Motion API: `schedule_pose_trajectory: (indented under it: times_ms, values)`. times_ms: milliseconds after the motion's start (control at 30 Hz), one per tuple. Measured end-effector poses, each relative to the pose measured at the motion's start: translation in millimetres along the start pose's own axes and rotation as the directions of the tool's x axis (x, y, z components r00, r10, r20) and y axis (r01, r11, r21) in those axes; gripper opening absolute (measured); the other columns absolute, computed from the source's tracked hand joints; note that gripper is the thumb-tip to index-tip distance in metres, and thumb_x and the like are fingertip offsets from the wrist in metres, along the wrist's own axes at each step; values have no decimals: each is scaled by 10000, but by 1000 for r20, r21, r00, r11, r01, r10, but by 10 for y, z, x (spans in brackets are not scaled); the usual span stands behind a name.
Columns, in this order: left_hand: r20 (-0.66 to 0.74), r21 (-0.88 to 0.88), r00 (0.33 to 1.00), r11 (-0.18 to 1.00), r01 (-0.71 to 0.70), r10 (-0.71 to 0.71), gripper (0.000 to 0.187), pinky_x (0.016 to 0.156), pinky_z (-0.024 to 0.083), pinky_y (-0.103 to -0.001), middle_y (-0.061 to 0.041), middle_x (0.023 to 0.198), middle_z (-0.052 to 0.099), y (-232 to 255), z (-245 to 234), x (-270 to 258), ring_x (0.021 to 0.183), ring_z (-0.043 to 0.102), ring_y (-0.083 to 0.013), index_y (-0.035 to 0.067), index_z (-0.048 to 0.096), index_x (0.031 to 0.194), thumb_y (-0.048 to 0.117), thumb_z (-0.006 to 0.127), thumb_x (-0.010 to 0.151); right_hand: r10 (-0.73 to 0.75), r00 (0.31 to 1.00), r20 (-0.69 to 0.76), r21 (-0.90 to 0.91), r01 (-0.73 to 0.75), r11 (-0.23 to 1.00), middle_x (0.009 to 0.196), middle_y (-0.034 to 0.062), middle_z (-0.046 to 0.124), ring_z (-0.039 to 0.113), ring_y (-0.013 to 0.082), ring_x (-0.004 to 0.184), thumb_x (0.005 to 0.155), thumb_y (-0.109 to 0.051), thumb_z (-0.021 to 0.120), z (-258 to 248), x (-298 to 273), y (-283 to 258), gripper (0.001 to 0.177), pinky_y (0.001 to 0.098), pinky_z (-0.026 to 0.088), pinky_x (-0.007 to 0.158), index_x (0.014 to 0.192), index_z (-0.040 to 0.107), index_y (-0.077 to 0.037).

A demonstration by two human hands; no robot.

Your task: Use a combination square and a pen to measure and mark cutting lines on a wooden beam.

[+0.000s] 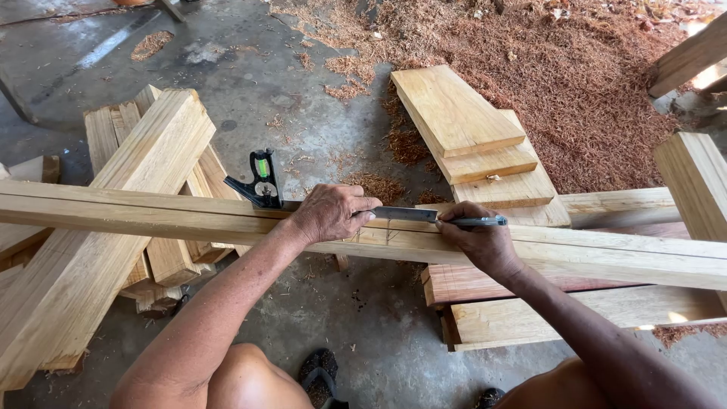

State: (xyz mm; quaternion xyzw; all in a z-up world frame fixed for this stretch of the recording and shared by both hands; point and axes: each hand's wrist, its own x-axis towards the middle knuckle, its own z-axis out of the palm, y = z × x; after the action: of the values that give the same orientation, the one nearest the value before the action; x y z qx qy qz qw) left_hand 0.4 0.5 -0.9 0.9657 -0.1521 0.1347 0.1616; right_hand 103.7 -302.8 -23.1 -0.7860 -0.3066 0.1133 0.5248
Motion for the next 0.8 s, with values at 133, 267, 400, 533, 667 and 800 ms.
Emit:
schedule_pose_trajectory:
  times_ms: [133, 267, 400, 533, 667, 800]
  values:
    - [7, 2, 1000, 1000, 12, -12, 239, 650, 598, -386, -13, 773, 666, -10, 14, -5, 716, 697, -195, 199, 788, 1121, 316, 709, 929, 63, 998, 21, -40, -62, 997, 799, 7, 688, 595, 54, 701, 896, -146, 796, 9, 11, 1, 147, 228, 514, 608, 968, 710, -51]
    - [19, 4, 1000, 1000, 7, -7, 235, 643, 597, -386, -15, 776, 668, -14, 13, 1, 715, 697, -199, 196, 787, 1120, 310, 707, 930, 71, 997, 22, -42, -70, 997, 804, -1, 689, 607, 46, 706, 888, -152, 793, 9, 9, 5, 155, 218, 522, 614, 974, 705, -58]
    - [-7, 11, 1000, 1000, -14, 14, 240, 650, 598, -391, -16, 774, 668, -25, 25, 1, 721, 702, -202, 195, 788, 1113, 312, 712, 917, 58, 998, 20, -57, -57, 997, 816, -5, 689, 599, 45, 717, 895, -158, 790, 14, 16, 3, 154, 218, 520, 622, 982, 708, -61]
    - [-7, 13, 1000, 1000, -14, 14, 235, 662, 602, -399, -26, 773, 664, -20, 12, -5, 734, 708, -212, 195, 787, 1113, 307, 713, 920, 74, 997, 26, -59, -73, 996, 818, -4, 693, 606, 48, 712, 893, -163, 786, 16, 14, -51, 156, 227, 523, 616, 984, 709, -62]
    - [-1, 21, 1000, 1000, -12, 12, 237, 663, 602, -404, -31, 774, 663, -14, 10, -2, 739, 709, -219, 203, 784, 1119, 308, 716, 919, 95, 995, 25, -80, -92, 993, 805, 0, 695, 603, 52, 701, 894, -164, 787, 13, 6, -100, 150, 231, 521, 609, 979, 713, -65]
    - [-3, 31, 1000, 999, -17, 17, 232, 665, 604, -405, -26, 780, 665, -6, 7, -2, 748, 712, -216, 205, 779, 1113, 312, 716, 917, 48, 998, 27, -93, -46, 995, 812, -11, 697, 607, 46, 704, 895, -157, 784, 8, 12, -88, 140, 224, 521, 608, 974, 713, -66]
